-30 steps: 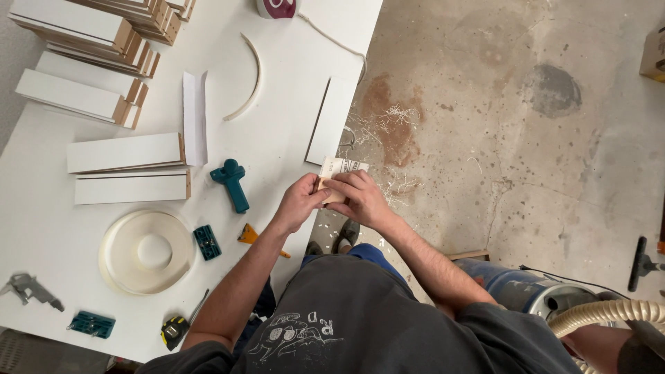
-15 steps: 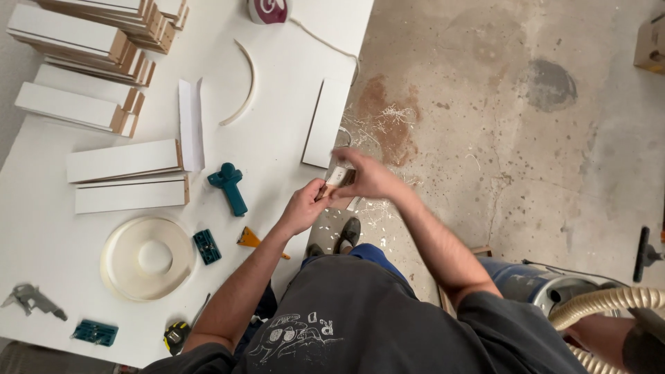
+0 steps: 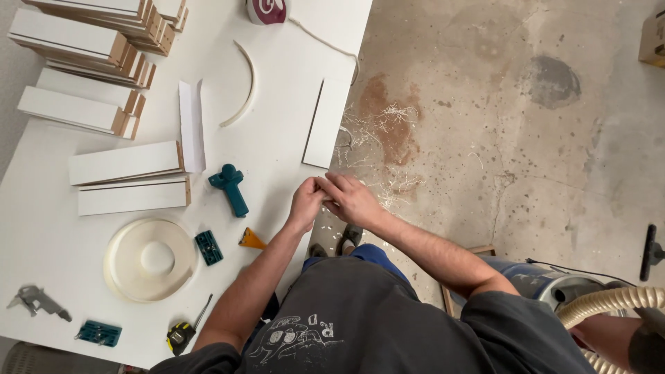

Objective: The person applies white edge banding to the edges of rectangular wooden boards. They use an iron to heat and adhere the banding, then trim the excess with a utility knife and a plastic scraper. Finally, they sand the edges smooth with sandpaper.

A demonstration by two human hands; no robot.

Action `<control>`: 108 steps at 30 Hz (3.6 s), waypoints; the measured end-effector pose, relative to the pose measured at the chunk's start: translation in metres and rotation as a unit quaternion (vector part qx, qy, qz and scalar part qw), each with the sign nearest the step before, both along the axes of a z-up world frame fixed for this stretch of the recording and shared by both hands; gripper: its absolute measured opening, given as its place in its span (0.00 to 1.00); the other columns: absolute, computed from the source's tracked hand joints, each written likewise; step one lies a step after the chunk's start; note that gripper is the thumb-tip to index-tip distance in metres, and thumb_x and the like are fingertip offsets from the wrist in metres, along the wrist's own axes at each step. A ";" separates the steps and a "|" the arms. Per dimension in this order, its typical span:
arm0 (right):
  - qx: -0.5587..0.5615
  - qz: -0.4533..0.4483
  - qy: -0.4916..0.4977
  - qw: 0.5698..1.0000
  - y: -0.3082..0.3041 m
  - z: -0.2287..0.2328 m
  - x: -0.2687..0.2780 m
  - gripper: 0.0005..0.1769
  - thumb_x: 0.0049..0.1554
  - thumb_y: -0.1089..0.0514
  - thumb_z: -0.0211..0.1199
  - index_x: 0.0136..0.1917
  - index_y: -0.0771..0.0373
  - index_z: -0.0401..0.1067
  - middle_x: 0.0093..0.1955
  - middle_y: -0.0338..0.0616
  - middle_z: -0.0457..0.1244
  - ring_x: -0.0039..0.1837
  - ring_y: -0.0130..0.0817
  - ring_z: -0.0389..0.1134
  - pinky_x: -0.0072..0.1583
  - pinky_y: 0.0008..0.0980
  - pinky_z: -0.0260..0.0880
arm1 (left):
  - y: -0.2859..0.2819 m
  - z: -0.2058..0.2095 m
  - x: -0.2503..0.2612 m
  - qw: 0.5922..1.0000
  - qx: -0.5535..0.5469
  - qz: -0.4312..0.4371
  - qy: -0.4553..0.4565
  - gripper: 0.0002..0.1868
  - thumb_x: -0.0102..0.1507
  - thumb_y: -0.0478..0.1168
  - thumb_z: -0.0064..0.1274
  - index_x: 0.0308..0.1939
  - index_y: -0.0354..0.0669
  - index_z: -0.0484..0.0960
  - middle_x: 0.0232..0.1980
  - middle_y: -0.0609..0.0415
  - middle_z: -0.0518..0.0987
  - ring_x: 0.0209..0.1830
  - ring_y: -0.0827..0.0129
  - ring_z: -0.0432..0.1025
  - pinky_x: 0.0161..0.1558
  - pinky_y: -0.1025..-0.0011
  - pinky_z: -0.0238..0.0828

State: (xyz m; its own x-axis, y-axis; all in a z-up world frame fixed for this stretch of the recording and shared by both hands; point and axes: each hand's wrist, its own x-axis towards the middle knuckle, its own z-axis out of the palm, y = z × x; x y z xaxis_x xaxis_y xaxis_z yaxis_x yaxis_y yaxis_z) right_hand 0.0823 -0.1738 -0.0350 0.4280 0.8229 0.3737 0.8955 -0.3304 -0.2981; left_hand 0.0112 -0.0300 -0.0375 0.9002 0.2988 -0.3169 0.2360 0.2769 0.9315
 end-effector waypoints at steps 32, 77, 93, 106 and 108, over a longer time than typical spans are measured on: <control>0.389 -0.299 0.518 0.701 -0.012 -0.145 0.068 0.19 0.53 0.62 0.76 0.59 0.58 0.80 0.61 0.58 0.69 0.65 0.46 0.69 0.66 0.42 0.69 | 0.071 -0.163 0.211 0.758 0.620 -0.197 0.043 0.37 0.73 0.63 0.40 0.82 0.51 0.54 0.83 0.44 0.53 0.84 0.56 0.47 0.81 0.51 0.32; 0.403 -0.315 0.307 0.803 0.070 -0.203 0.111 0.17 0.57 0.62 0.71 0.60 0.59 0.79 0.67 0.59 0.63 0.67 0.56 0.66 0.69 0.49 0.69 | 0.080 -0.225 0.210 0.724 0.678 -0.099 -0.079 0.26 0.75 0.50 0.41 0.77 0.50 0.66 0.79 0.45 0.63 0.80 0.57 0.56 0.79 0.54 0.37; 0.387 -0.295 0.388 0.783 0.085 -0.200 0.269 0.16 0.58 0.61 0.69 0.60 0.60 0.77 0.70 0.49 0.61 0.70 0.41 0.65 0.69 0.40 0.74 | 0.078 -0.200 0.208 0.734 0.661 -0.137 -0.078 0.27 0.73 0.44 0.44 0.76 0.42 0.64 0.79 0.40 0.60 0.81 0.53 0.54 0.80 0.55 0.41; 0.444 -0.242 0.271 0.819 0.062 -0.220 0.104 0.17 0.57 0.66 0.72 0.60 0.61 0.79 0.68 0.59 0.63 0.69 0.58 0.65 0.68 0.50 0.68 | 0.078 -0.225 0.212 0.716 0.686 -0.073 -0.109 0.26 0.74 0.49 0.45 0.75 0.49 0.68 0.77 0.43 0.65 0.79 0.56 0.58 0.78 0.56 0.42; 0.407 -0.273 0.309 0.815 0.054 -0.222 0.043 0.16 0.56 0.66 0.71 0.58 0.61 0.80 0.67 0.66 0.62 0.67 0.62 0.65 0.68 0.54 0.68 | 0.079 -0.225 0.213 0.718 0.684 -0.062 -0.112 0.25 0.74 0.48 0.46 0.75 0.49 0.69 0.76 0.43 0.65 0.78 0.55 0.60 0.78 0.55 0.43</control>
State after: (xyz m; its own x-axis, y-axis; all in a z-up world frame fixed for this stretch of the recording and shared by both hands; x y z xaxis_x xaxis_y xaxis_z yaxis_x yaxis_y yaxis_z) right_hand 0.1258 -0.1199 -0.2570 0.9607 0.0343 0.2754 0.2775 -0.0966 -0.9559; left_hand 0.2243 0.0494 -0.2626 0.9295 0.1047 0.3537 -0.0193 -0.9438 0.3301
